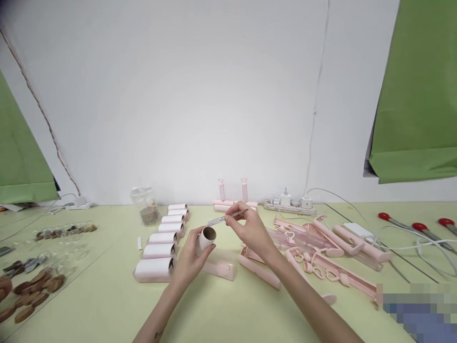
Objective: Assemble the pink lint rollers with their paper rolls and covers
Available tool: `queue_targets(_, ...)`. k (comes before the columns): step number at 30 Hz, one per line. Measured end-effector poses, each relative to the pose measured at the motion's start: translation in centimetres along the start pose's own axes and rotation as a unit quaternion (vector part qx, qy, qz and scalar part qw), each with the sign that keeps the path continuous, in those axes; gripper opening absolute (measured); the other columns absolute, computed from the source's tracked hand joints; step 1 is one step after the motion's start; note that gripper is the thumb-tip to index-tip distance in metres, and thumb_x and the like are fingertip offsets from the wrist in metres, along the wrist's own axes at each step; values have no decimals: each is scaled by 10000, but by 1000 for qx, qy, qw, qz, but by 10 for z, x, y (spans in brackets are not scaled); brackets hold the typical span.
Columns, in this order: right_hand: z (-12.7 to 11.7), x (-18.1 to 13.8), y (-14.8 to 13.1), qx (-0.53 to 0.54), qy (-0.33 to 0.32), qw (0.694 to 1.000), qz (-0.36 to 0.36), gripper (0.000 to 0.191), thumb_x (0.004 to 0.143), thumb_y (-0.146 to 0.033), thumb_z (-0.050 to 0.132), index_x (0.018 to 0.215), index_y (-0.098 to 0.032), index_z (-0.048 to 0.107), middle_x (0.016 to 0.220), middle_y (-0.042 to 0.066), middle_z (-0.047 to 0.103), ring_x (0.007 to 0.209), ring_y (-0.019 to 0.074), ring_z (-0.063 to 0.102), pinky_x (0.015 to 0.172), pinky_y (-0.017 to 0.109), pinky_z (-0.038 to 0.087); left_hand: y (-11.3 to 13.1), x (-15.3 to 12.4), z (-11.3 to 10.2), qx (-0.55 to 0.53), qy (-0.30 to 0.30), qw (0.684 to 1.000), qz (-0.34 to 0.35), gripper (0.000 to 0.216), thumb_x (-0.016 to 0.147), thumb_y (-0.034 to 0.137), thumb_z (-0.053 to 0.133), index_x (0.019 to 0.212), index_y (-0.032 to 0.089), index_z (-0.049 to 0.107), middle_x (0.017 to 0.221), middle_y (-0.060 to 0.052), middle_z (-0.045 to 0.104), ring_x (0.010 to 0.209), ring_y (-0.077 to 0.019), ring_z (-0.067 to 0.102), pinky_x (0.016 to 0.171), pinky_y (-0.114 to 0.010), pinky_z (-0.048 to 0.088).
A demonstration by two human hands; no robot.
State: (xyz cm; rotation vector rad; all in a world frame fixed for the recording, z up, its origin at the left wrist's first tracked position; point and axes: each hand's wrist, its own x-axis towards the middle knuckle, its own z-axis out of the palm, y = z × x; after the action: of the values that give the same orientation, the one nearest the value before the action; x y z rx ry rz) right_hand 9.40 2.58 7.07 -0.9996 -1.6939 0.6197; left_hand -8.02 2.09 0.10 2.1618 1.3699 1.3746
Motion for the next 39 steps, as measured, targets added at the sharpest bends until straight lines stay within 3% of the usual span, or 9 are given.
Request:
queue_targets(8,5,-8,-11,-66,-190,979,-44,165,837,-298,396,870,-229,542,848,-2,610,799,154,554,684,288,420,11,0,5,-73,-27,997,-6,378,749,227,529,1110,238,416,1071,-20,508,982,-158,492,826,-267,391)
queue_targets(13,30,-4,8,-155,-84,978,-109,68,699,-215,588,637,-187,587,816,28,531,814,184,514,731,332,398,10,-4,7,-123,-23,992,6,339,752,211,524,1077,223,430,1061,-31,506,996,-163,485,857,-282,384)
queue_targets(16,31,0,12,-158,-93,976,-116,98,673,-180,605,576,-183,591,849,31,539,791,171,531,722,323,415,7,-5,6,-131,-41,990,27,330,762,205,518,1079,223,429,1058,-35,501,1012,-163,476,870,-287,377)
queue_targets(22,-21,-3,-23,63,64,991,-102,107,793,-299,523,756,-199,509,973,44,614,914,173,568,800,356,442,-3,2,-6,-94,9,996,5,459,762,258,529,1176,219,332,1119,-57,498,1040,-179,470,899,-320,355)
queue_targets(25,-49,-12,-44,97,181,969,-139,108,806,-289,514,758,-211,457,791,24,658,828,179,606,753,370,468,-2,6,-11,6,-93,993,74,424,783,253,477,1191,235,365,1142,-56,485,1043,-195,443,894,-333,347)
queue_targets(28,-68,-20,-52,49,216,959,-175,113,791,-290,535,743,-222,459,719,13,645,760,183,610,707,357,474,1,5,-7,107,-223,963,107,484,769,232,452,1240,256,346,1084,-56,513,961,-213,464,844,-349,367)
queue_targets(32,-81,-14,-38,-53,193,964,-175,123,819,-349,472,815,-230,443,683,-5,578,703,174,590,674,338,460,-1,-2,4,161,-274,941,114,588,724,205,463,1283,273,293,1127,-61,492,1003,-236,432,859,-374,357)
queue_targets(36,-72,19,-1,-269,62,960,-42,224,897,-374,240,933,-221,401,739,-2,540,639,141,566,589,284,444,-10,-7,10,183,-254,943,115,555,723,270,486,1259,276,342,1197,-70,443,1074,-256,388,910,-409,322)
queue_targets(39,-54,51,38,-356,-1,935,4,190,853,-358,386,837,-197,486,824,17,544,716,154,550,645,303,441,-22,-8,8,202,-235,945,102,485,782,341,435,1252,255,358,1053,-75,526,959,-241,462,859,-413,365)
